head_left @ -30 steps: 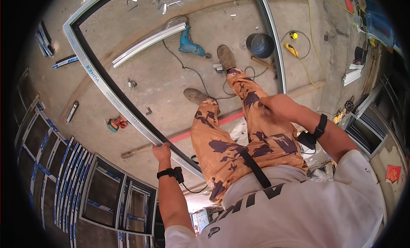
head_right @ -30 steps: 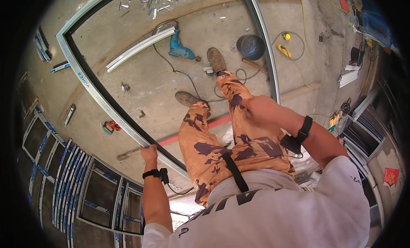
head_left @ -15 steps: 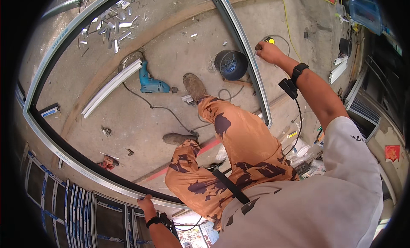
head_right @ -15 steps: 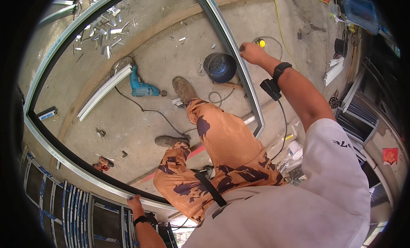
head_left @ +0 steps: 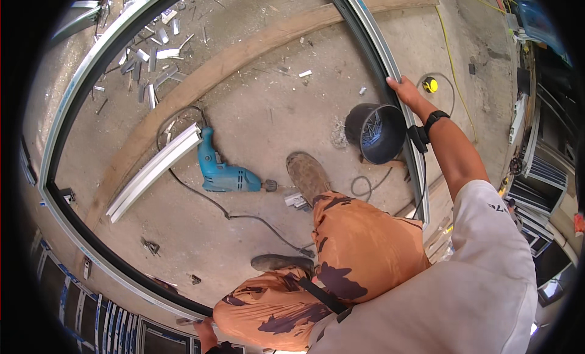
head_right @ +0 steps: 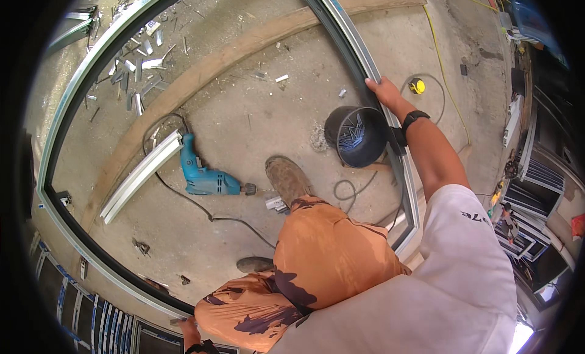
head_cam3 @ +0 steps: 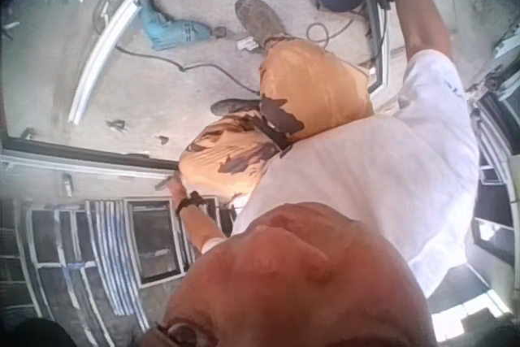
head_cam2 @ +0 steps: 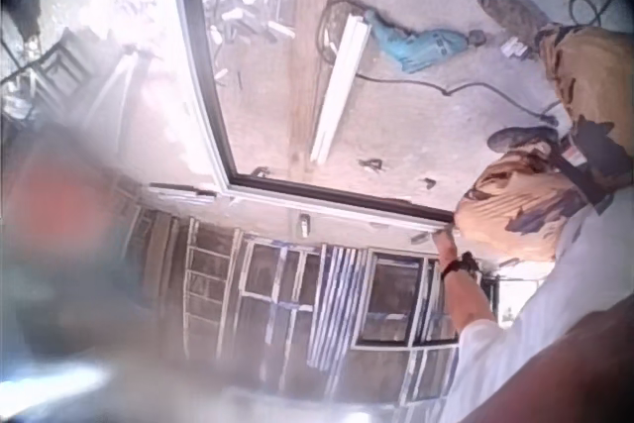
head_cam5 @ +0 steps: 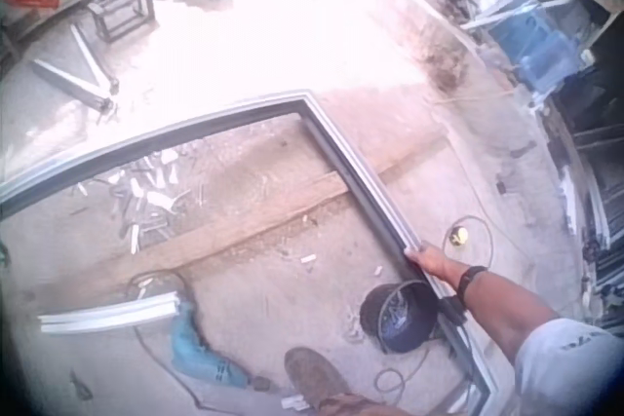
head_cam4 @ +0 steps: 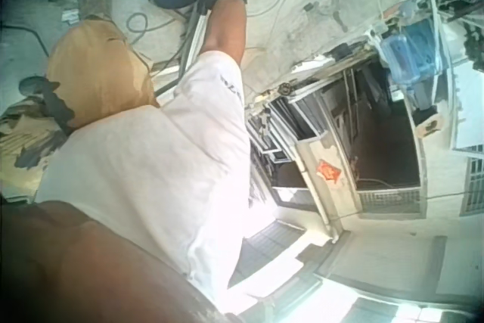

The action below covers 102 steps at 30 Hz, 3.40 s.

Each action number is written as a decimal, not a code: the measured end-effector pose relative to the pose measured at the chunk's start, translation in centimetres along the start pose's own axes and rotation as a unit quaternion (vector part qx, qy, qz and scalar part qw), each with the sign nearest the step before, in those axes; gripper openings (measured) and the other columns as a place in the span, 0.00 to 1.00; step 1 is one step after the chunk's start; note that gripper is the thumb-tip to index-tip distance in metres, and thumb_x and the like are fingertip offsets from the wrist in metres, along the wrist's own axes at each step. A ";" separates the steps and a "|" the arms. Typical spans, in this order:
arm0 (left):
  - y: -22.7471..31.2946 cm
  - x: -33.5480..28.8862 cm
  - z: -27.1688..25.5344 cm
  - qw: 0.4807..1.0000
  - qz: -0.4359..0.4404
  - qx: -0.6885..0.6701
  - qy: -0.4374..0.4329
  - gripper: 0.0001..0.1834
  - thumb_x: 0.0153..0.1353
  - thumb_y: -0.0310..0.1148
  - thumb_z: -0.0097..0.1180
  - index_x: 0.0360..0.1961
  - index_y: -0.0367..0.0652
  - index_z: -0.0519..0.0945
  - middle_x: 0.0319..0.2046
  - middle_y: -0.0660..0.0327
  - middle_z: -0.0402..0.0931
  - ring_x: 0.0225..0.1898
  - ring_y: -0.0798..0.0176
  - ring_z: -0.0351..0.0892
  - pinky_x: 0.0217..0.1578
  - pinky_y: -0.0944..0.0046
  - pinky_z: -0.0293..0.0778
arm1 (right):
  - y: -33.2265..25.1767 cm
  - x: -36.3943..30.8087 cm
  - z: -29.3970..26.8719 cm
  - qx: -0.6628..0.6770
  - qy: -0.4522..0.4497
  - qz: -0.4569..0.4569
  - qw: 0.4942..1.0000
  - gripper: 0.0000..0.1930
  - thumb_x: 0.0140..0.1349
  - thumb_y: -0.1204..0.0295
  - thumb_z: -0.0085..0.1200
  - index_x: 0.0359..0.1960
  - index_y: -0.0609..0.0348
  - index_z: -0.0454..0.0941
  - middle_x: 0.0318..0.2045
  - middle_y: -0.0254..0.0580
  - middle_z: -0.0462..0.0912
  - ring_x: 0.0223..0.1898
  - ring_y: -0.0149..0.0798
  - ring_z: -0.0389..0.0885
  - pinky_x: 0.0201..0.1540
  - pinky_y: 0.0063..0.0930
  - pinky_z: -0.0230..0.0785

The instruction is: Use a mallet to secure components of a metal window frame and move the finished frames.

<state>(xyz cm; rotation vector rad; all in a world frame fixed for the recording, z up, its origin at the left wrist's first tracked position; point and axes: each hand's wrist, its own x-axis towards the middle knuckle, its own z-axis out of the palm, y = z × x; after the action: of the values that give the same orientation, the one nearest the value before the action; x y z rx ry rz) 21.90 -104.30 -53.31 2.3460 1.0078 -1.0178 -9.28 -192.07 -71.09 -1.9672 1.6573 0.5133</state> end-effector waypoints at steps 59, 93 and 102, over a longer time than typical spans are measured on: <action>-10.6 12.7 12.0 0.996 0.013 -0.040 -0.079 0.24 0.46 0.21 0.54 0.49 0.35 0.75 0.36 0.51 0.81 0.35 0.58 0.81 0.33 0.61 0.76 | -15.0 -14.0 2.8 -0.317 -0.140 -0.278 0.896 0.27 0.47 0.70 0.61 0.52 0.56 0.72 0.44 0.56 0.79 0.48 0.57 0.77 0.51 0.45 0.69; 19.4 9.9 13.2 0.905 0.314 0.239 0.161 0.26 0.51 0.33 0.61 0.50 0.31 0.72 0.39 0.40 0.78 0.45 0.39 0.77 0.49 0.52 0.70 | -14.0 -3.7 1.5 -0.127 0.131 -0.387 0.904 0.23 0.61 0.71 0.51 0.58 0.61 0.69 0.53 0.57 0.76 0.55 0.56 0.74 0.59 0.41 0.66; 29.0 -4.1 28.3 0.698 0.654 0.280 0.085 0.36 0.49 0.28 0.64 0.62 0.42 0.67 0.64 0.45 0.62 0.67 0.45 0.57 0.66 0.51 0.56 | -30.3 -13.0 17.2 -0.173 -0.187 -0.490 0.833 0.22 0.59 0.62 0.56 0.52 0.61 0.72 0.44 0.58 0.80 0.46 0.56 0.79 0.50 0.46 0.70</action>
<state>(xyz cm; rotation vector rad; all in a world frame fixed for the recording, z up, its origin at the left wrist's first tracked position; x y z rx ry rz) 28.26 -142.13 -67.04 2.6600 -1.1209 -0.4578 18.76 -167.72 -72.89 -2.4284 0.1939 0.7269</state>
